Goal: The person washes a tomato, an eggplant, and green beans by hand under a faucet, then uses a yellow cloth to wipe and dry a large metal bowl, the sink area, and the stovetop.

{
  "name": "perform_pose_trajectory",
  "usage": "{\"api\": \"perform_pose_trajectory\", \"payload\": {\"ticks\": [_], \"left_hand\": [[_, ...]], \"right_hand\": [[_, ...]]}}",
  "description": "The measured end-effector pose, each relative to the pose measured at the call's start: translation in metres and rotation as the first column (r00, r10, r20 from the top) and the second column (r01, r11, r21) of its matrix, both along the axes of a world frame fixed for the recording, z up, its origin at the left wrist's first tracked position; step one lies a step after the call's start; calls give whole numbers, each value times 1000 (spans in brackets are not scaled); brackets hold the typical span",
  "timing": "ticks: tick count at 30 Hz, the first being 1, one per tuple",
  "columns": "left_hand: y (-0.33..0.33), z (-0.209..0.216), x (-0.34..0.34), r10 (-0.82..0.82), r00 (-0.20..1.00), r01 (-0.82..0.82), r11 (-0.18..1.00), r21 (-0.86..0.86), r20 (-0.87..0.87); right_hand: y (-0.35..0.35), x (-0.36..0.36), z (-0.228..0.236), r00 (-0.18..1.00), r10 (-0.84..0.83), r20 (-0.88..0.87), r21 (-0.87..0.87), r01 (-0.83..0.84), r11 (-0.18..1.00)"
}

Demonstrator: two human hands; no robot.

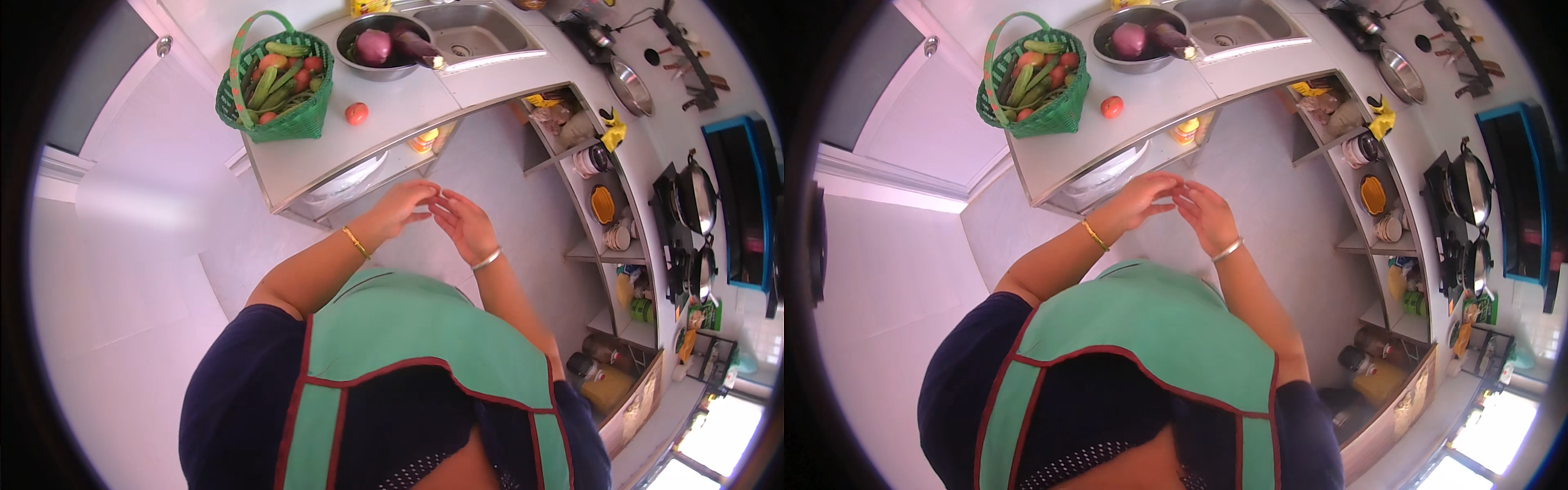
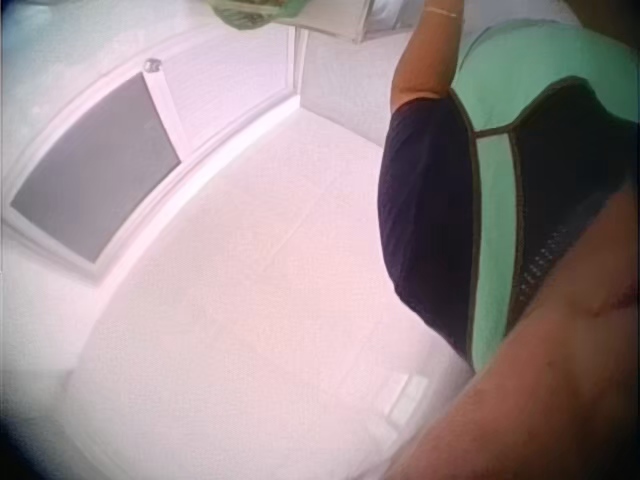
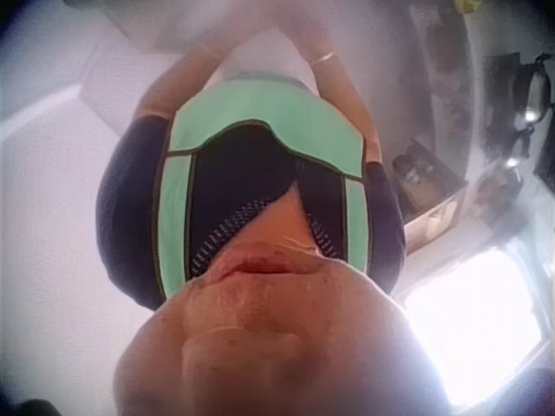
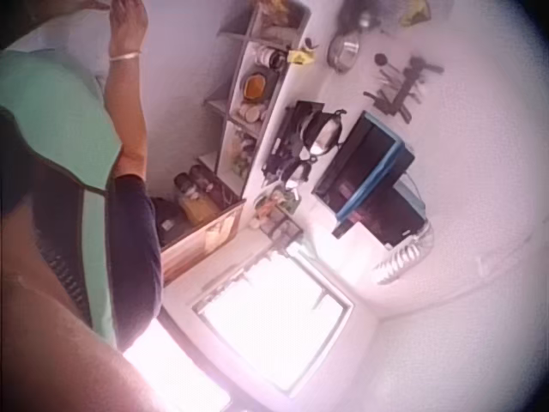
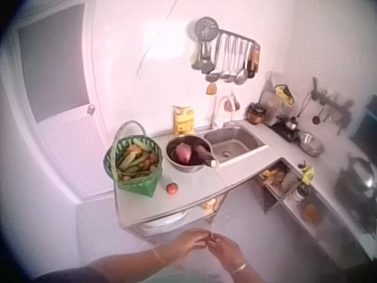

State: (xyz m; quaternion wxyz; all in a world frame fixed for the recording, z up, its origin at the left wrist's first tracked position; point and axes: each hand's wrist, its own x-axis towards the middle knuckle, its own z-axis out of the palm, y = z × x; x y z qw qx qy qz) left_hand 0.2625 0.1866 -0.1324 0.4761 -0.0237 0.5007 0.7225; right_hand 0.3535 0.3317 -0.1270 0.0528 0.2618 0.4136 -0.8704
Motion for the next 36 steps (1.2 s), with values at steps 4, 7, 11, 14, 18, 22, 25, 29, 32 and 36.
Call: {"api": "perform_pose_trajectory", "payload": {"ticks": [4,7,11,14,18,22,25,29,32,36], "left_hand": [[-32,-19,-53,202,978,-207,973,105,54],[-51,-11,-91,344,938,-345,937,47,33],[-57,-2,-148,485,874,-483,874,48,-38],[-58,14,-183,570,819,-569,821,43,-66],[-51,37,-217,707,697,-700,707,99,-122],[-84,32,-248,611,471,-857,489,-164,-636],[-129,18,-276,-125,293,-942,131,-308,-948],[-152,-8,-301,-307,370,-906,91,-414,-877],[-145,10,-304,-292,480,-855,57,-516,-827],[-132,19,-264,-540,446,-776,165,-609,-714]], "right_hand": [[-11,-86,-3,968,250,-26,33,-249,968],[-23,-152,-9,909,416,-6,77,-414,907],[-31,-236,1,814,580,-35,110,-574,811],[-30,-294,14,736,673,-71,130,-662,738],[-28,-359,23,619,768,-163,169,-750,640],[-63,-412,23,471,855,-218,496,-701,513],[-109,-446,14,284,941,-184,961,-148,233],[-153,-466,-21,253,966,-61,959,284,-13],[-152,-474,-16,200,968,149,956,221,-193],[-125,-450,1,-164,943,288,922,313,-227]]}}
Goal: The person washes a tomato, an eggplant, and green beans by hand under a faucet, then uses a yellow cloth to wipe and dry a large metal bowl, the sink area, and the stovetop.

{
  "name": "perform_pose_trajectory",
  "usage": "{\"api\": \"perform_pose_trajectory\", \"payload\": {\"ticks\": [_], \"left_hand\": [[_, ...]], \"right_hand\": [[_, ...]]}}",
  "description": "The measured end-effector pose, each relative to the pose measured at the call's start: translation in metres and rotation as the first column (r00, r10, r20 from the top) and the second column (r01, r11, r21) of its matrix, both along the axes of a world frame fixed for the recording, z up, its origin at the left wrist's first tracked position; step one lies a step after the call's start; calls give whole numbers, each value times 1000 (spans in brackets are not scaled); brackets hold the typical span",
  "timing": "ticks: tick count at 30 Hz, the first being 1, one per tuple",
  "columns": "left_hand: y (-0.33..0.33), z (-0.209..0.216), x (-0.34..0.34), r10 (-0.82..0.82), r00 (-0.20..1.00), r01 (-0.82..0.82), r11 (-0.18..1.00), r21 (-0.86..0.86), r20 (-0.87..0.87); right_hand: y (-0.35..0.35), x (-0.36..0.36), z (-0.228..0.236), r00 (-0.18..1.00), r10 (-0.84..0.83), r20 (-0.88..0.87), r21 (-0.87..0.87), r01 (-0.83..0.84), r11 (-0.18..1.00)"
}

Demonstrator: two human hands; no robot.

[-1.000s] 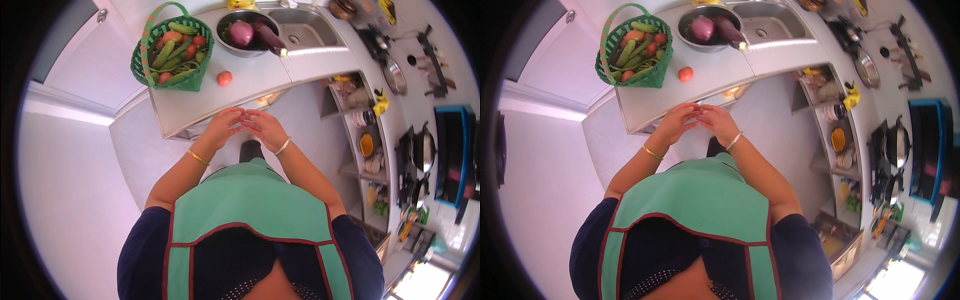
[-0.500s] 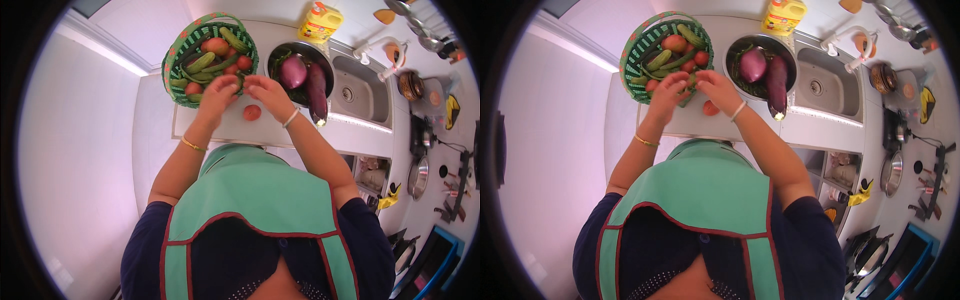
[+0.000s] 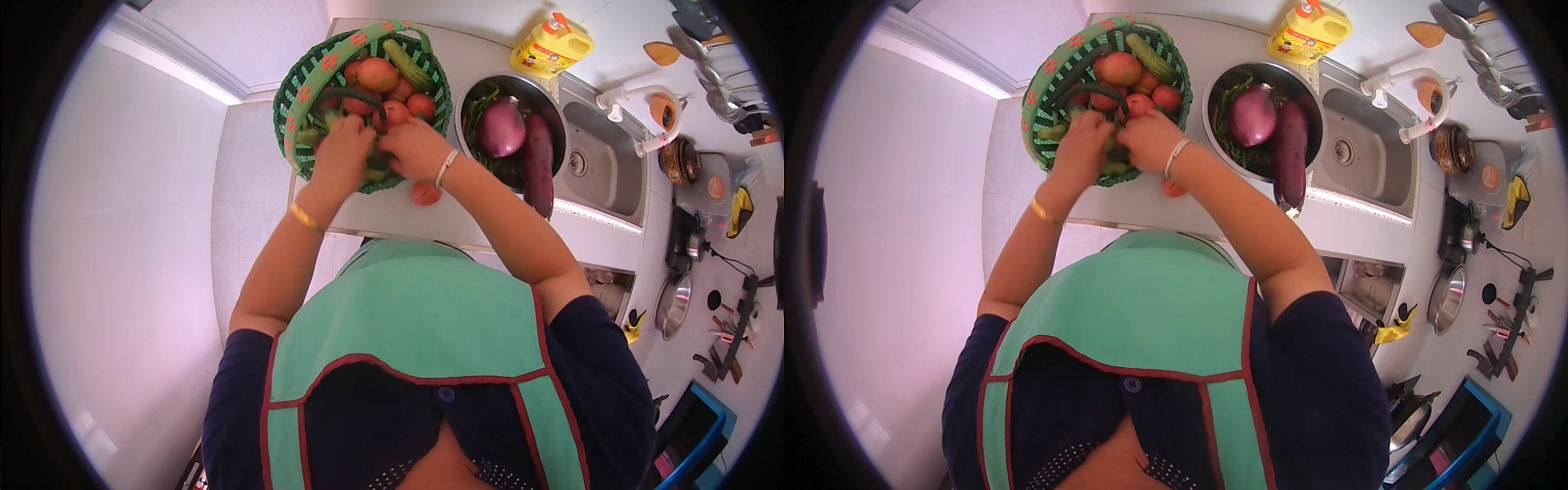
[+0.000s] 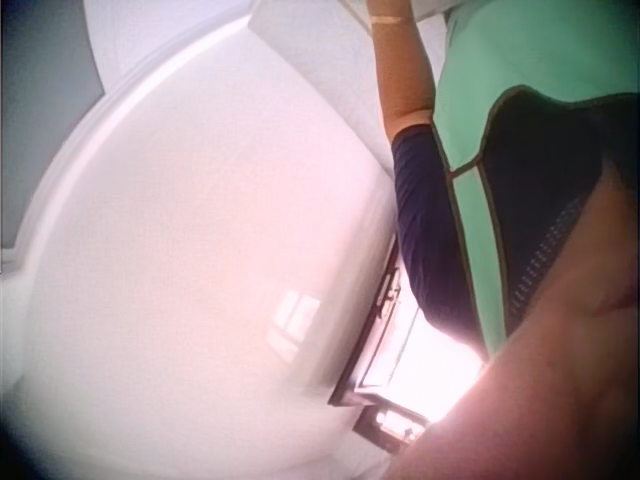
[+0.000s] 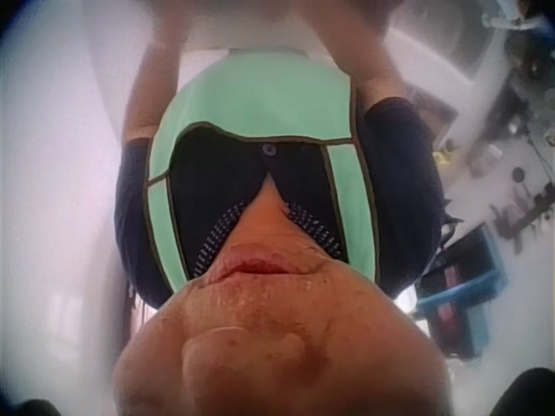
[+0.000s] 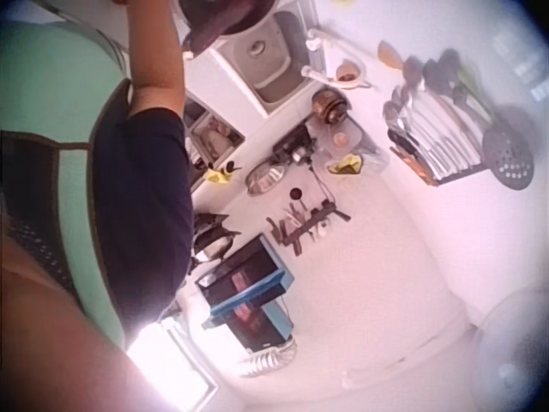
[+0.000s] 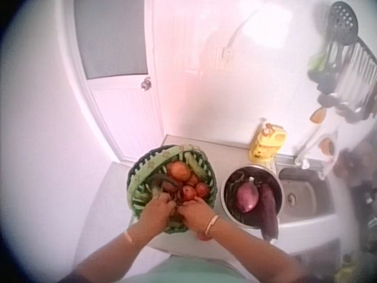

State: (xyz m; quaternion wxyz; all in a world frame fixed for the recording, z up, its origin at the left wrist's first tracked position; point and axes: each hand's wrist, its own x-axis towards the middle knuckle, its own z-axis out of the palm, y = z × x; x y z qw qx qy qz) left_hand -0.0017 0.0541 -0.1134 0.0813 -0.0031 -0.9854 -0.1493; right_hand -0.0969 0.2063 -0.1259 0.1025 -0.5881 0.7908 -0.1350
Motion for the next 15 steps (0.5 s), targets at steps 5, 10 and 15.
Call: {"api": "perform_pose_trajectory", "payload": {"ticks": [5,10,15], "left_hand": [[10,12,33,-40,997,43,998,55,-60],[10,12,17,-74,989,81,995,52,-125],[-8,8,13,-27,968,38,998,40,-251]], "right_hand": [[7,21,6,942,-194,273,-52,216,975],[-27,-6,-6,889,-388,242,-341,453,824],[-43,-6,-23,924,-339,174,-274,376,885]]}}
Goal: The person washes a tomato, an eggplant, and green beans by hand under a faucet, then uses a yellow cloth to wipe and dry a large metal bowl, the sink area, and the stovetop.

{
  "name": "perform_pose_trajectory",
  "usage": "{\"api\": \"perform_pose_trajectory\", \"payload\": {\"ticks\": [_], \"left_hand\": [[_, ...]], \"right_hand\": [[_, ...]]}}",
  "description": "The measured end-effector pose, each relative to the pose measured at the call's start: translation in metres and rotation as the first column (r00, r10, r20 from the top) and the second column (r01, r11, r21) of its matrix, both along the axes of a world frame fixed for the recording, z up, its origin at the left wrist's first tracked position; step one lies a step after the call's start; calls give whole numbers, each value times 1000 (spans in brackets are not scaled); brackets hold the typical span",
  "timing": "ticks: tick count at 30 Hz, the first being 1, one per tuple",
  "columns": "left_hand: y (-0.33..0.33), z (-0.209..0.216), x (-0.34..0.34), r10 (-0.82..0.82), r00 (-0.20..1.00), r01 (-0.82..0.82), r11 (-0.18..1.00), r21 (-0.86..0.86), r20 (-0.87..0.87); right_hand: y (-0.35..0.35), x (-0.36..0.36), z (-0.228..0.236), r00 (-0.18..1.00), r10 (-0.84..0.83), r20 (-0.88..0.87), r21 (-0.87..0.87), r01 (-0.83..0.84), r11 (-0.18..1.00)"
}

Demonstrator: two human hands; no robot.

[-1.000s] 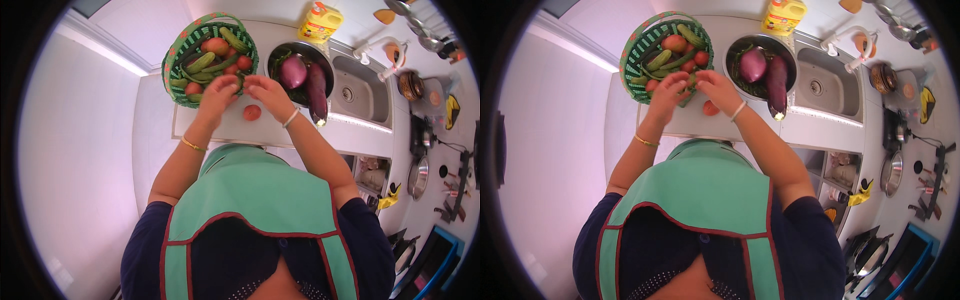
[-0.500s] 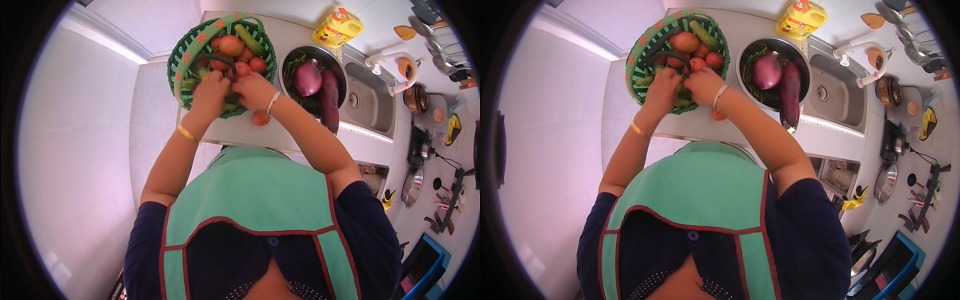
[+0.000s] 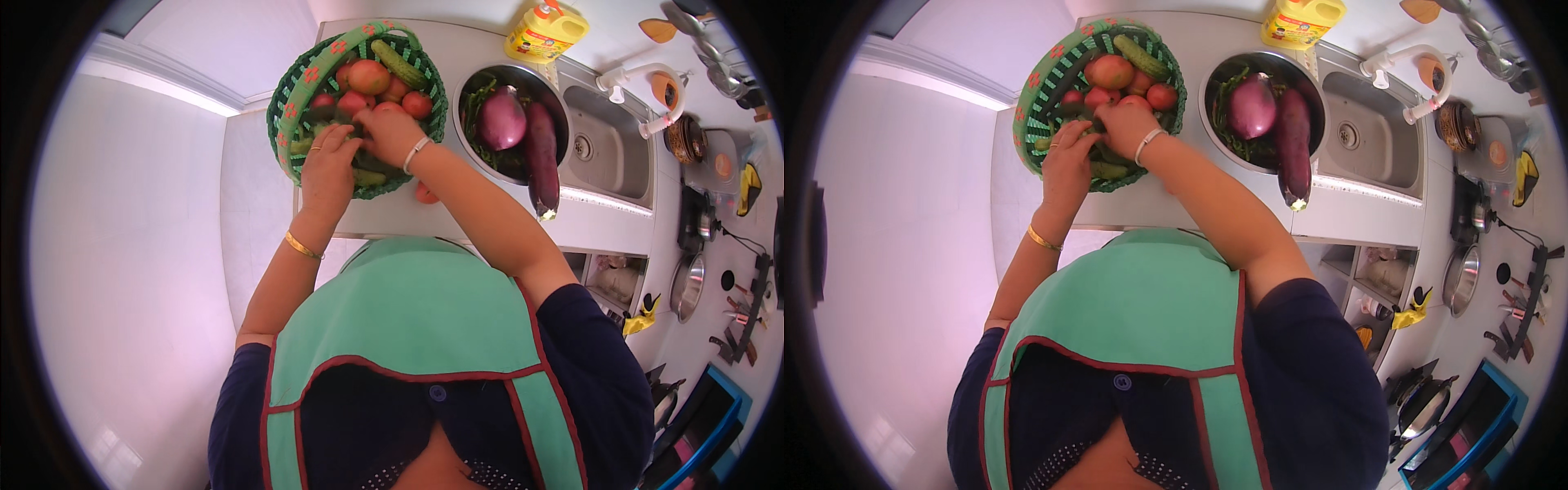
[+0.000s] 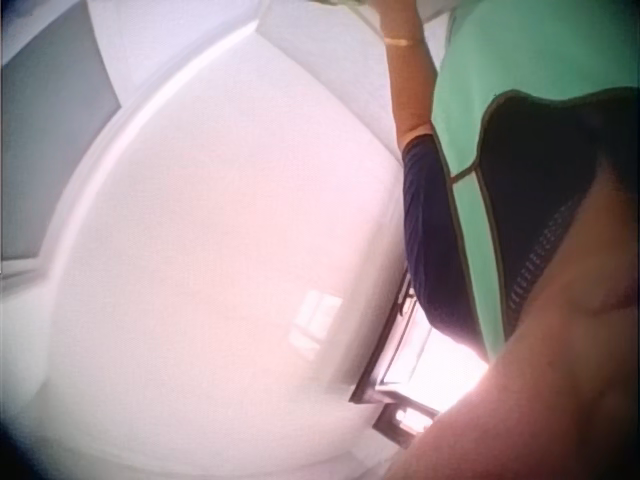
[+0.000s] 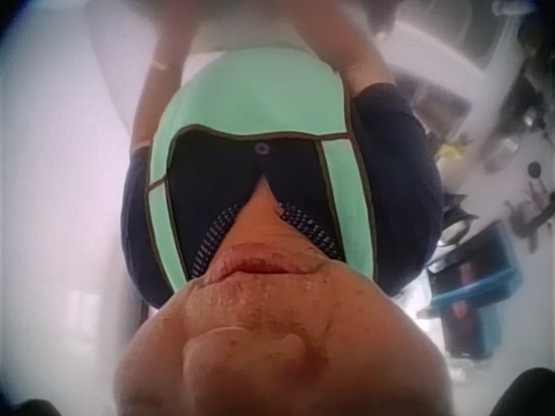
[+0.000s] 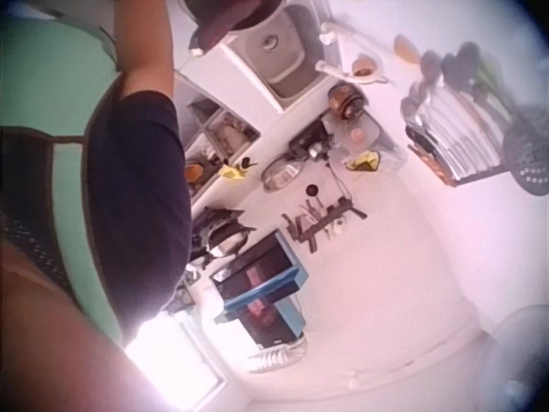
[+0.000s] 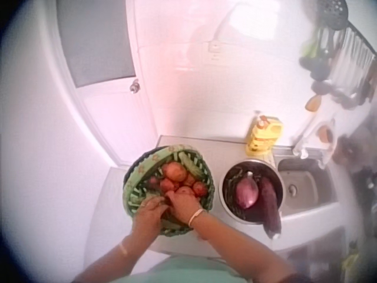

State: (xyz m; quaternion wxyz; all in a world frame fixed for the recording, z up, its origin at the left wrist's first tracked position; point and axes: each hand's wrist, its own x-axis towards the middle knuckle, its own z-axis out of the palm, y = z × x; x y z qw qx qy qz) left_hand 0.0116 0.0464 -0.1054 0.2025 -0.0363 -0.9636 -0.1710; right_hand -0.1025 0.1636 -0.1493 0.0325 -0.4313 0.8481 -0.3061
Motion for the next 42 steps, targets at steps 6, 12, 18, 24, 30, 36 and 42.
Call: {"api": "perform_pose_trajectory", "payload": {"ticks": [6,12,18,24,30,36,42], "left_hand": [[9,0,-2,-151,978,138,986,94,147],[16,9,-8,-181,970,155,975,159,164],[7,25,14,-89,973,33,966,256,213],[6,16,25,-77,987,23,935,353,138],[35,33,-9,-197,959,81,880,467,205],[106,10,-71,-426,891,251,752,610,159],[176,-55,-172,-290,644,-670,233,705,708]], "right_hand": [[36,3,15,995,32,95,89,-40,995],[4,-50,11,921,-267,-285,157,319,935],[-11,-61,28,894,-297,-334,342,409,846],[31,-6,50,961,-274,38,227,259,939],[68,19,67,979,-184,87,-404,203,892],[173,-10,18,728,-608,317,-347,685,640],[186,-17,-46,229,-608,761,29,923,384]]}}
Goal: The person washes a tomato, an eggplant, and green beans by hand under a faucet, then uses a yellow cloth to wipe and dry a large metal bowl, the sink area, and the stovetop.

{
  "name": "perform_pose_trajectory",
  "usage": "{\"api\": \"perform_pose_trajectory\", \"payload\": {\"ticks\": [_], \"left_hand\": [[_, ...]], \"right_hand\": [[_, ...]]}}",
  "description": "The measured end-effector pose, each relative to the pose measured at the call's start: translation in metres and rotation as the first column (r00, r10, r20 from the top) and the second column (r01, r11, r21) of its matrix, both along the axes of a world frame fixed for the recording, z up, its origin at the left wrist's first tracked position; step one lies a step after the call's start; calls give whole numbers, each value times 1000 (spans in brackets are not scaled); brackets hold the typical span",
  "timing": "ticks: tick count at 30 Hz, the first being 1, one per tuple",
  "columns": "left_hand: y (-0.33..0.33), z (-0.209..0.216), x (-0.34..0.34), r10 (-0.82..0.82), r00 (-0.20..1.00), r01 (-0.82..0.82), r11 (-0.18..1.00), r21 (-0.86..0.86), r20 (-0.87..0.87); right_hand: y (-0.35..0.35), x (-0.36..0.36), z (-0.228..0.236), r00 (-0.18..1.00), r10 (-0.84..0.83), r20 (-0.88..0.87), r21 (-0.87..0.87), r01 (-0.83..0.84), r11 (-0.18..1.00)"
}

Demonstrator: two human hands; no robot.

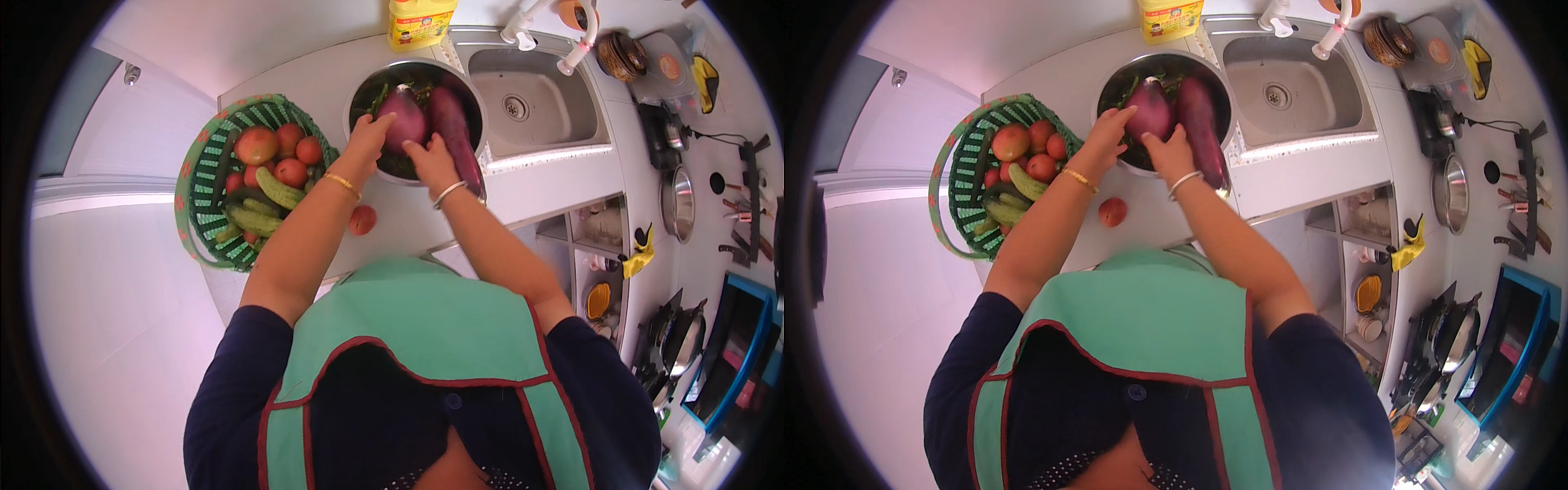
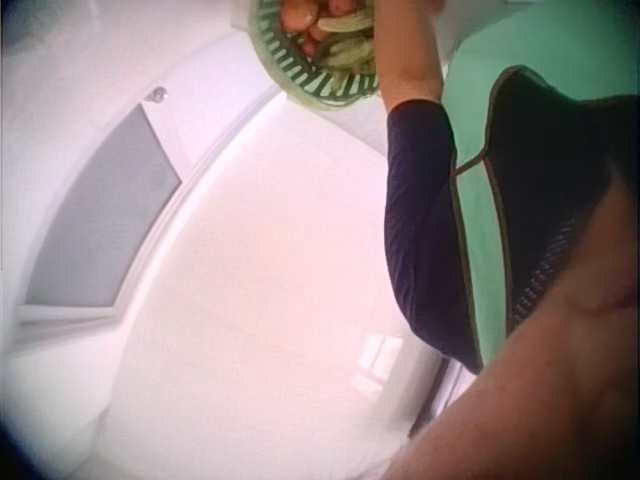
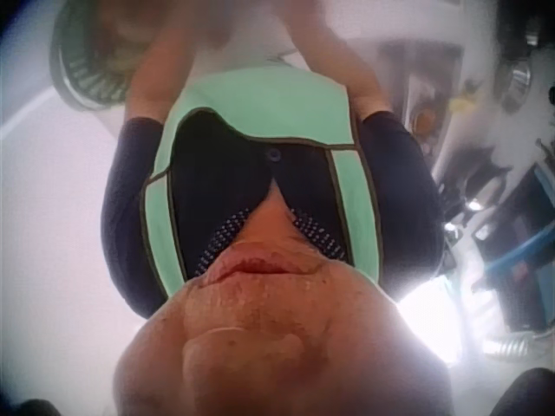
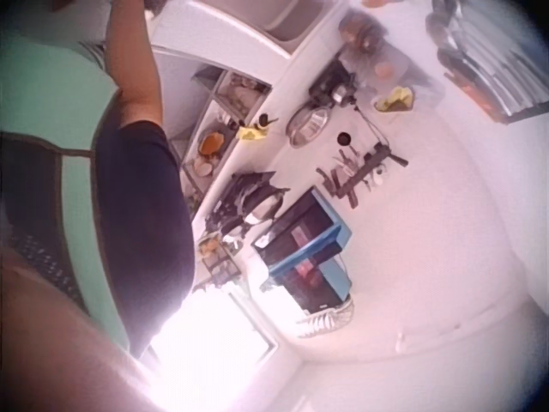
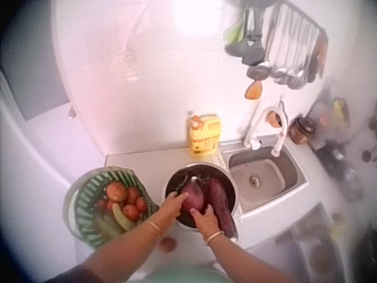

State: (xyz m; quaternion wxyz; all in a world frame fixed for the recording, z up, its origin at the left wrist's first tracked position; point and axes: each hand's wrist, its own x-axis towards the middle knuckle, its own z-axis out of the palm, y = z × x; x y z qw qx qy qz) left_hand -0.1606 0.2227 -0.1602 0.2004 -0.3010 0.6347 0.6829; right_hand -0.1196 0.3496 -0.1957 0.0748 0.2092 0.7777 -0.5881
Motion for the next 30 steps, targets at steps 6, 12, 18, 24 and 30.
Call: {"api": "perform_pose_trajectory", "payload": {"ticks": [6,12,18,24,30], "left_hand": [[16,-39,-23,-112,989,116,993,33,-101],[3,1,15,-143,930,84,980,-182,-338],[-52,102,121,87,824,-45,995,90,-559],[-138,109,166,308,791,-299,948,105,-529],[-178,69,171,-148,776,-425,595,-682,-613]], "right_hand": [[-10,-21,-29,991,-133,-31,-45,131,990],[-3,34,47,986,-35,-162,-395,-33,918],[1,64,144,892,175,-416,-352,-336,873],[-107,55,133,719,598,-355,-305,-694,652],[-179,45,87,647,701,-300,-104,-752,650]]}}
